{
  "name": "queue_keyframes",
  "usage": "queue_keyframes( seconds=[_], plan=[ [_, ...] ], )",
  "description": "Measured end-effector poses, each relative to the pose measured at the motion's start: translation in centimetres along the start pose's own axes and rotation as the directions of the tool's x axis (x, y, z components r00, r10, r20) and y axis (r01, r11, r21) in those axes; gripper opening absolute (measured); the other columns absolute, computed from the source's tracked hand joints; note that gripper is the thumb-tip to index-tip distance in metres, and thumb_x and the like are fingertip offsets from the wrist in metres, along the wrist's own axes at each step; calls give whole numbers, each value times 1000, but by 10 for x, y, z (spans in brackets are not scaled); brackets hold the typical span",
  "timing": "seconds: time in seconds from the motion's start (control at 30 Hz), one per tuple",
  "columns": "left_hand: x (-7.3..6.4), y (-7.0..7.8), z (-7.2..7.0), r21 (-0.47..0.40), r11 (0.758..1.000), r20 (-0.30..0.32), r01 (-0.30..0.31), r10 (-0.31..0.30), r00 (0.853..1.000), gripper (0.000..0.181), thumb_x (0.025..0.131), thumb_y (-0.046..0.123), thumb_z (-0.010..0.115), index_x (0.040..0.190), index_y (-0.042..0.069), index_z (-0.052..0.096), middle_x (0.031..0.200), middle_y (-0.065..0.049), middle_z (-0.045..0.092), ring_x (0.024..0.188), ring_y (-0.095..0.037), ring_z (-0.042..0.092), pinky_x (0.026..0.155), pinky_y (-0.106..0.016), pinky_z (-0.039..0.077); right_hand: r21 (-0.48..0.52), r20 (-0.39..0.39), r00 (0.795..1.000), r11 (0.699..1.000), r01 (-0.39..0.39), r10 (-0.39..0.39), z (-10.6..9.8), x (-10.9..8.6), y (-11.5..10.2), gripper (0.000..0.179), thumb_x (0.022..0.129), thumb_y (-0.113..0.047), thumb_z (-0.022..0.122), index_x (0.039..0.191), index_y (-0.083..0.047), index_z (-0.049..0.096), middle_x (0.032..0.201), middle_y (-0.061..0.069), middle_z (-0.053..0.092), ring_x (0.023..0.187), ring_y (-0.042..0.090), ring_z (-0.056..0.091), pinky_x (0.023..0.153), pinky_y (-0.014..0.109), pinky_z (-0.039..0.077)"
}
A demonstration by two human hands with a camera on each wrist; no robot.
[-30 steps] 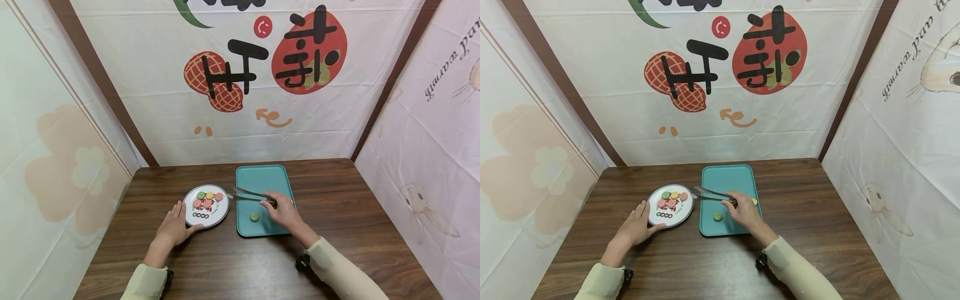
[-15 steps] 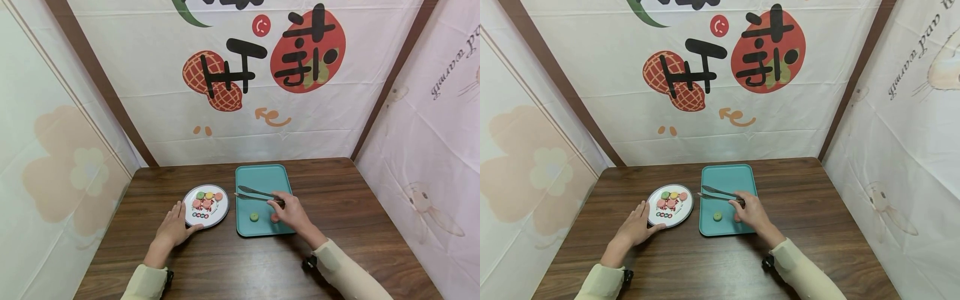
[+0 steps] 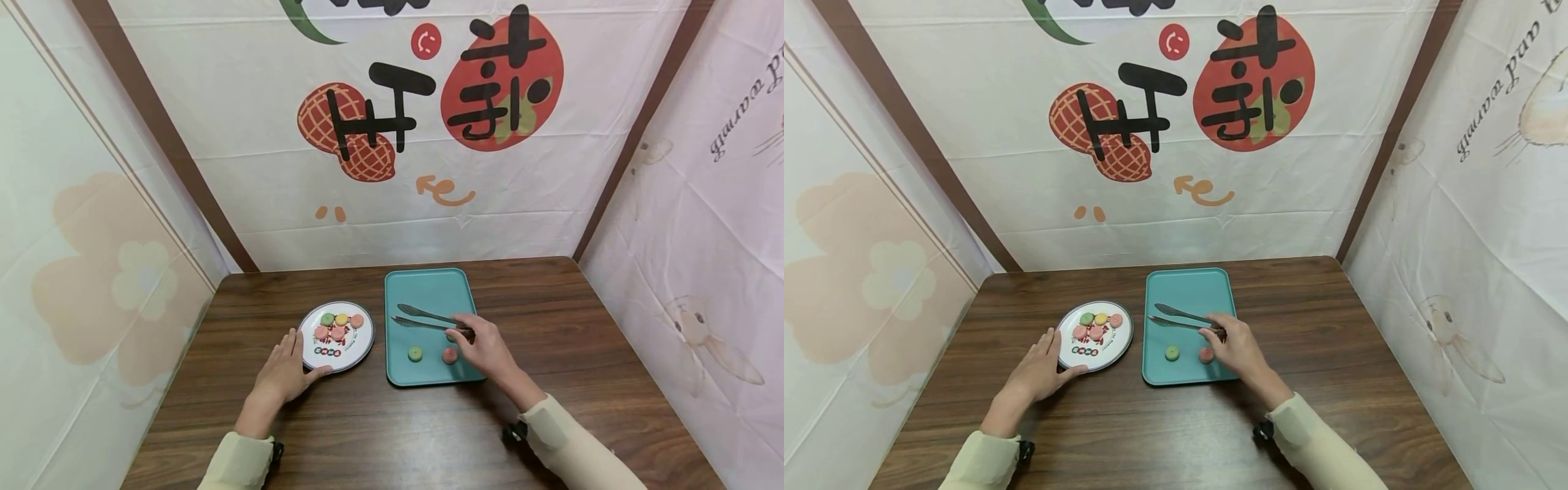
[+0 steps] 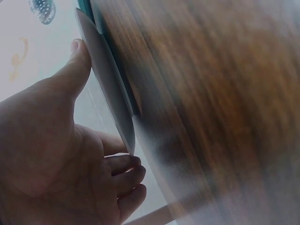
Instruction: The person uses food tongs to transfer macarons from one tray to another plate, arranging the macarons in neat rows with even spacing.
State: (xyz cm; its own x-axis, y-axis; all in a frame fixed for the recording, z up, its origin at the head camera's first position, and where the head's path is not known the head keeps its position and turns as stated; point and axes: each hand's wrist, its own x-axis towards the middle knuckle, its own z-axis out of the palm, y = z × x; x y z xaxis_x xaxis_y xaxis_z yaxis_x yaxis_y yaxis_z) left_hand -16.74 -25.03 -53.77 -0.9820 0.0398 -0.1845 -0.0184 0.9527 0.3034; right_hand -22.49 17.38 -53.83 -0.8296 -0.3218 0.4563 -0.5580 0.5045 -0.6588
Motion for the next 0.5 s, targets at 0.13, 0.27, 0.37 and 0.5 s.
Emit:
queue_keyframes(
  seconds=[0.13, 0.27, 0.37, 0.5],
  plan=[
    [0, 0, 0, 2, 1000, -2, -2, 2, 1000, 119, 97, 68, 67, 163, -18, 17, 170, -40, 15, 159, -53, 19, 131, -62, 19, -5, 15, 999, 1000, -28, 28, -4, -3, 1, 29, 101, -18, 79, 125, -2, 76, 97, -2, 71, 77, 6, 64, 66, 27, 59],
    [0, 1, 0, 7, 1000, -5, -5, 5, 1000, 119, 98, 68, 67, 162, -18, 18, 170, -40, 15, 159, -54, 19, 131, -62, 19, -1, 17, 999, 999, -40, 40, -8, -5, 3, 30, 100, -18, 79, 126, -2, 76, 99, -1, 72, 78, 6, 65, 66, 27, 60],
    [-1, 1, 0, 9, 1000, -5, -5, 5, 1000, 118, 98, 67, 67, 162, -18, 18, 170, -40, 16, 159, -53, 20, 131, -62, 19, -3, 14, 999, 999, -33, 33, -10, -7, 4, 31, 100, -18, 79, 126, -2, 76, 100, 0, 73, 79, 6, 66, 66, 27, 60],
    [-1, 2, 0, 8, 1000, -2, -2, 2, 1000, 119, 98, 68, 67, 163, -18, 17, 170, -40, 15, 159, -53, 19, 132, -62, 19, -11, 12, 1000, 1000, -23, 23, -13, -9, 6, 29, 101, -18, 79, 125, -3, 76, 97, -1, 72, 76, 6, 64, 64, 26, 58]
  ],
)
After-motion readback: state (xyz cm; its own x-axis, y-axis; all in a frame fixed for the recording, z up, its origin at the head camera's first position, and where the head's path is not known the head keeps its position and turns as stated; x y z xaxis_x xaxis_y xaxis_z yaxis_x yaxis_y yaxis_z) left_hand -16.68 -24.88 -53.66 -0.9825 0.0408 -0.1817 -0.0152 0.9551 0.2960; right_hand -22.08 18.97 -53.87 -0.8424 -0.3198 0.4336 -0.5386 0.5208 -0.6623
